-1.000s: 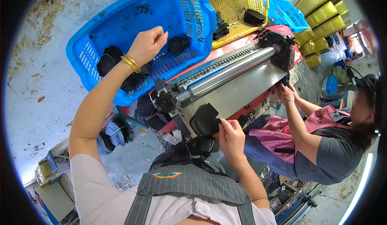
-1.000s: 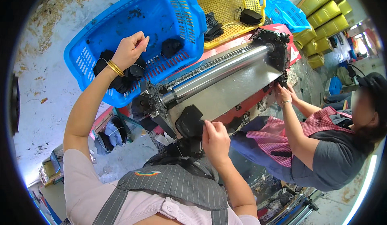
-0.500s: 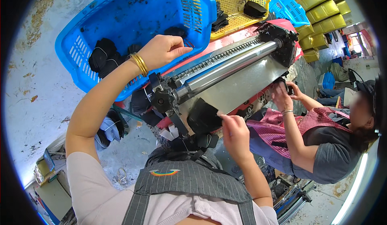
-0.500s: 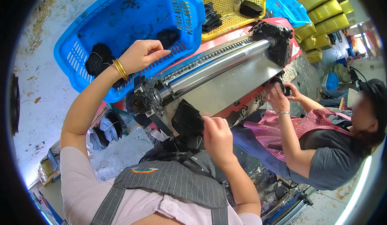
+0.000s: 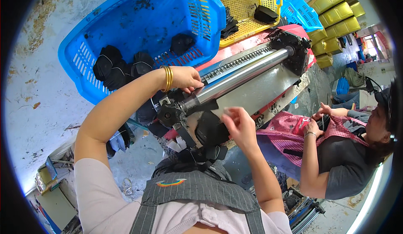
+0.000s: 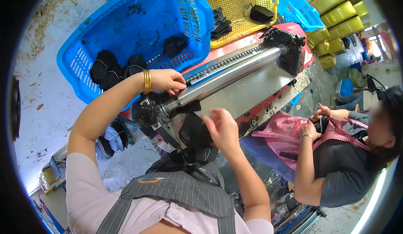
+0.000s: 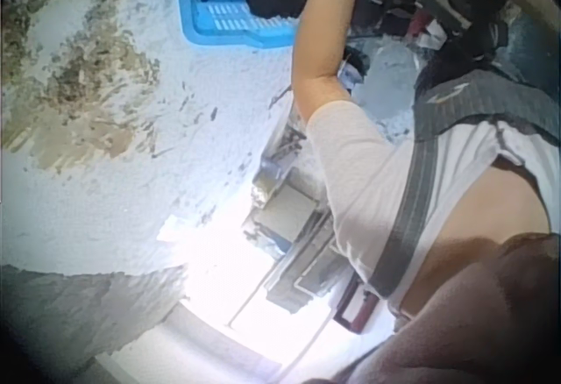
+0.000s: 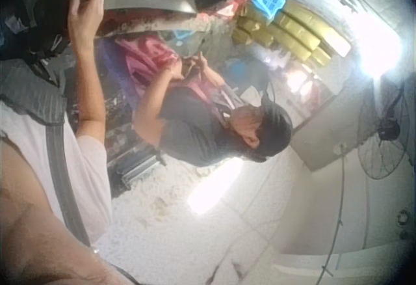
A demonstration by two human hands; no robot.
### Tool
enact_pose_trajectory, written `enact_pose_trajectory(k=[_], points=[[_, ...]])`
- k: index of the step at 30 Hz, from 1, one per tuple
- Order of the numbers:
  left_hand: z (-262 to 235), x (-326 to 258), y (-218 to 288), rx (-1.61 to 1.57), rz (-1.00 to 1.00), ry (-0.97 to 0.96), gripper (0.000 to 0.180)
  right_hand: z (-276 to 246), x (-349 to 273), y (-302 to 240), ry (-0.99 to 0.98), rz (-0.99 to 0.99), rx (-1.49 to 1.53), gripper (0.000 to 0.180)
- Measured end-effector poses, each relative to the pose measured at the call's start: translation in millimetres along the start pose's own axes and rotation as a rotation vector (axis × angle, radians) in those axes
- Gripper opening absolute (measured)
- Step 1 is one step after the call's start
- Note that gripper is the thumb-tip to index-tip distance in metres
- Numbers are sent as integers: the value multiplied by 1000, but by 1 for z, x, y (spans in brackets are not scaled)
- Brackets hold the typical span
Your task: Feeding shoe upper components through a roller machine to apply adhesive or process edges.
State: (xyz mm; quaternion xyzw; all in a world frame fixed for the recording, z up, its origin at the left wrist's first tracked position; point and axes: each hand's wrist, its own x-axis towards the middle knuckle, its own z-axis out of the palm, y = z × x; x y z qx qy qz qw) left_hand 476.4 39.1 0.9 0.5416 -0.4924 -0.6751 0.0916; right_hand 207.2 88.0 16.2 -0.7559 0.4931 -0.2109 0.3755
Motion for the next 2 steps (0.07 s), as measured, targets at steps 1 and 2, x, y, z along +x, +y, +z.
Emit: enact_pose_trajectory(k=[1, 2], points=[[-2, -1, 0, 52, 19, 79, 48, -6, -8, 3, -49, -55, -64, 28], [-1, -4, 3, 105, 41, 149, 54, -10, -17, 10, -139, -129, -114, 32]])
